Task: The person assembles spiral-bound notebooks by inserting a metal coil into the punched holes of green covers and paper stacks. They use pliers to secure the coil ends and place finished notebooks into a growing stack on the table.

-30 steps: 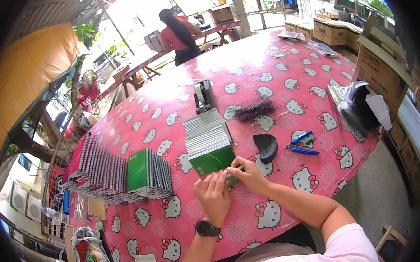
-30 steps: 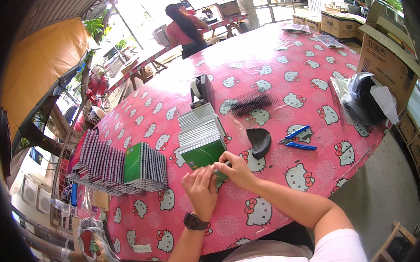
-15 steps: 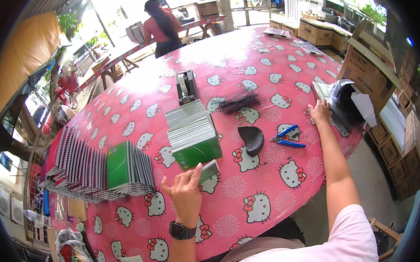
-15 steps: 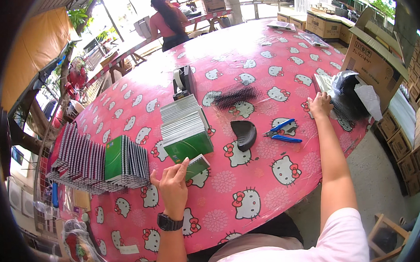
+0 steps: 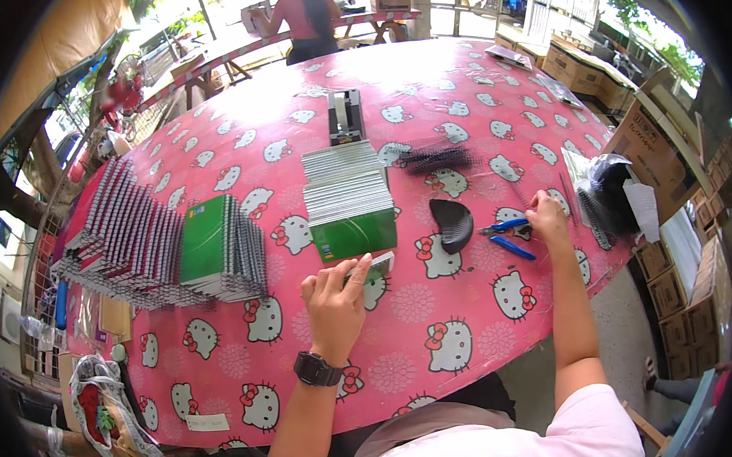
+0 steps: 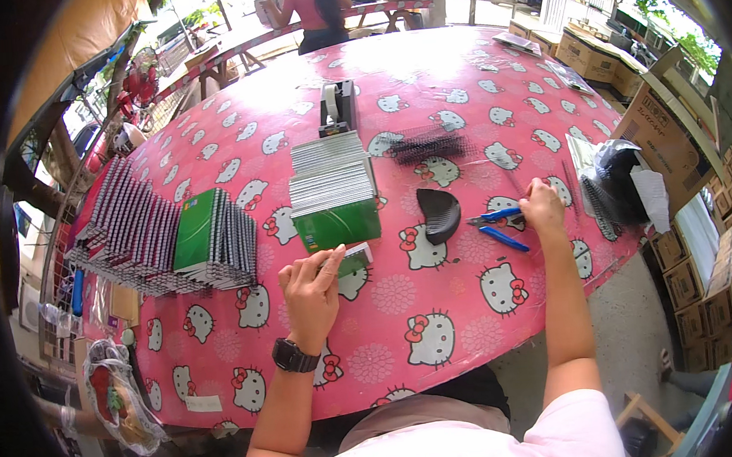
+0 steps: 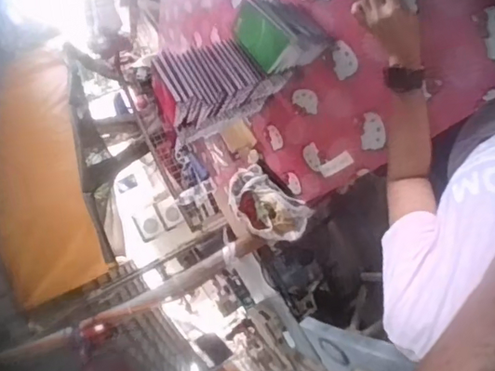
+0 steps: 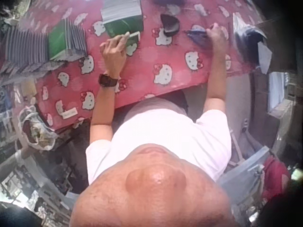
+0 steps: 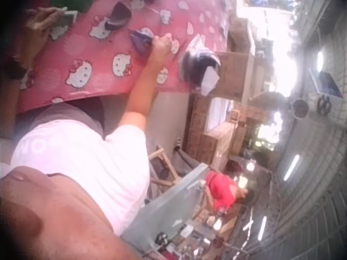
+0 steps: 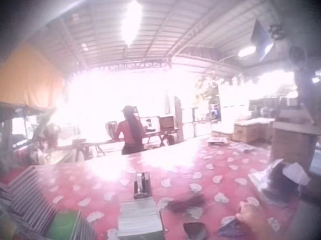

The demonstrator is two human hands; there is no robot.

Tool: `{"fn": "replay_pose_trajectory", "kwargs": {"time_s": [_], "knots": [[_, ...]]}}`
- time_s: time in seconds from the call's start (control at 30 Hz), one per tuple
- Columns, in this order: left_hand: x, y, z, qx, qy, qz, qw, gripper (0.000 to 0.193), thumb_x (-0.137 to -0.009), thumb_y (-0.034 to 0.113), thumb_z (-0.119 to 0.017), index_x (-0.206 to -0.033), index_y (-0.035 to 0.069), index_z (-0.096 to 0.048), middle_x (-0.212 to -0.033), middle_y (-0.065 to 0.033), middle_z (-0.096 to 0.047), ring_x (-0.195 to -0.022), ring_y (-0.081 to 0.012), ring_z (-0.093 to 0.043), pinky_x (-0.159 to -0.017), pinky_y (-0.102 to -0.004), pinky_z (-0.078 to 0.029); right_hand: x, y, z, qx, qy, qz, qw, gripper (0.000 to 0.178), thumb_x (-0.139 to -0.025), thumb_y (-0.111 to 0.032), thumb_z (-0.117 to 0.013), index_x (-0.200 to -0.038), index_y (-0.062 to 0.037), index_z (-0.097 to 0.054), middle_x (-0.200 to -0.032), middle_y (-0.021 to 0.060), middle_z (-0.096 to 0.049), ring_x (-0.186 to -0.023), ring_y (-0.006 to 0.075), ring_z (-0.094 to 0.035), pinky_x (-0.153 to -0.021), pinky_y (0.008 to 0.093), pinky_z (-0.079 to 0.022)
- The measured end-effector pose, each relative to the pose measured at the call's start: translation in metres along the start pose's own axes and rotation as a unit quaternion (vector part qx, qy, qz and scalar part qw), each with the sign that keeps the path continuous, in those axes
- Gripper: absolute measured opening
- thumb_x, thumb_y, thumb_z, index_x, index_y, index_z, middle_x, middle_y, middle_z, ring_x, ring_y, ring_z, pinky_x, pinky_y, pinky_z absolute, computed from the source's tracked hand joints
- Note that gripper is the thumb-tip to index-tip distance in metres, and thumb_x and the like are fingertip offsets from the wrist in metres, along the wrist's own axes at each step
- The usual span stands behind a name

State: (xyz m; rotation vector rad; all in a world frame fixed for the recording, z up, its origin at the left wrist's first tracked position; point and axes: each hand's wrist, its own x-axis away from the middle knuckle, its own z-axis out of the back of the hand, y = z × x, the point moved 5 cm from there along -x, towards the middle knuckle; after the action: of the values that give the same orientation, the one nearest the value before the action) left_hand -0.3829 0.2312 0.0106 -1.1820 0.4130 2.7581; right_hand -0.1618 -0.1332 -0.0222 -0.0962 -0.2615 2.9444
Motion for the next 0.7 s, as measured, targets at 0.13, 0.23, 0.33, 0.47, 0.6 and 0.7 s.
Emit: {"fn": "replay_pose_trajectory", "kwargs": {"time_s": [0.13,0.23,0.33,0.47,0.6,0.7], "knots": [[-0.001,-0.001,0.0,-0.003,0.011,0.002,1.0,0.035,-0.078,0.007,-0.066,-0.111,0.018,-0.069,-0.094,0.0033,-0.064,-0.083,-0.0139,-0.056,-0.078,-0.0321,-0.034,-0.02,-0.023,-0.014,0.014,0.151,0.109,0.982,0.031,-0.079,-0.027,-0.068,-0.101,-0.0074,-0.061,-0.099,0.0094,-0.065,-0.105,0.0281,-0.056,-0.089,0.0445,-0.045],[-0.002,-0.002,0.001,0.016,0.02,0.004,1.0,0.034,-0.077,0.005,-0.066,-0.109,0.016,-0.069,-0.091,0.0037,-0.064,-0.081,-0.0141,-0.056,-0.078,-0.0317,-0.034,-0.036,-0.052,-0.028,-0.04,0.2,0.232,0.951,0.028,-0.079,-0.018,-0.067,-0.102,-0.0041,-0.06,-0.096,0.015,-0.064,-0.098,0.0318,-0.058,-0.087,0.0425,-0.046],[-0.002,-0.001,0.001,0.042,0.022,0.011,0.999,0.032,-0.077,0.005,-0.065,-0.107,0.016,-0.07,-0.09,0.004,-0.065,-0.081,-0.0136,-0.056,-0.079,-0.0317,-0.034,-0.05,-0.054,-0.021,-0.139,0.174,0.255,0.941,0.024,-0.082,-0.005,-0.056,-0.106,-0.0034,-0.056,-0.094,0.0179,-0.061,-0.092,0.0304,-0.059,-0.08,0.0399,-0.047],[-0.001,-0.01,0.009,0.045,0.038,0.036,0.998,0.031,-0.076,0.003,-0.065,-0.104,0.015,-0.07,-0.09,0.0038,-0.065,-0.08,-0.0138,-0.056,-0.078,-0.0315,-0.034,0.017,-0.094,0.036,-0.332,0.197,0.251,0.888,0.03,-0.079,0.004,-0.047,-0.108,-0.0025,-0.052,-0.085,0.0157,-0.056,-0.081,0.0305,-0.057,-0.074,0.0402,-0.045],[0.003,-0.012,0.005,0.05,0.043,0.037,0.997,0.028,-0.075,0.005,-0.067,-0.102,0.014,-0.07,-0.087,0.0045,-0.066,-0.077,-0.0134,-0.055,-0.076,-0.0314,-0.034,0.118,-0.165,0.019,-0.376,-0.002,0.336,0.864,0.029,-0.087,-0.002,-0.047,-0.116,-0.0047,-0.049,-0.091,0.0181,-0.059,-0.083,0.0319,-0.059,-0.074,0.0398,-0.046],[0.001,-0.007,0.003,0.06,0.039,0.023,0.997,0.026,-0.076,0.008,-0.068,-0.101,0.015,-0.071,-0.087,0.0056,-0.066,-0.076,-0.0127,-0.055,-0.075,-0.0313,-0.034,0.159,-0.192,0.006,-0.345,-0.067,0.342,0.872,0.025,-0.094,-0.013,-0.048,-0.118,-0.0053,-0.048,-0.098,0.0225,-0.061,-0.085,0.039,-0.061,-0.072,0.0441,-0.048]]}}
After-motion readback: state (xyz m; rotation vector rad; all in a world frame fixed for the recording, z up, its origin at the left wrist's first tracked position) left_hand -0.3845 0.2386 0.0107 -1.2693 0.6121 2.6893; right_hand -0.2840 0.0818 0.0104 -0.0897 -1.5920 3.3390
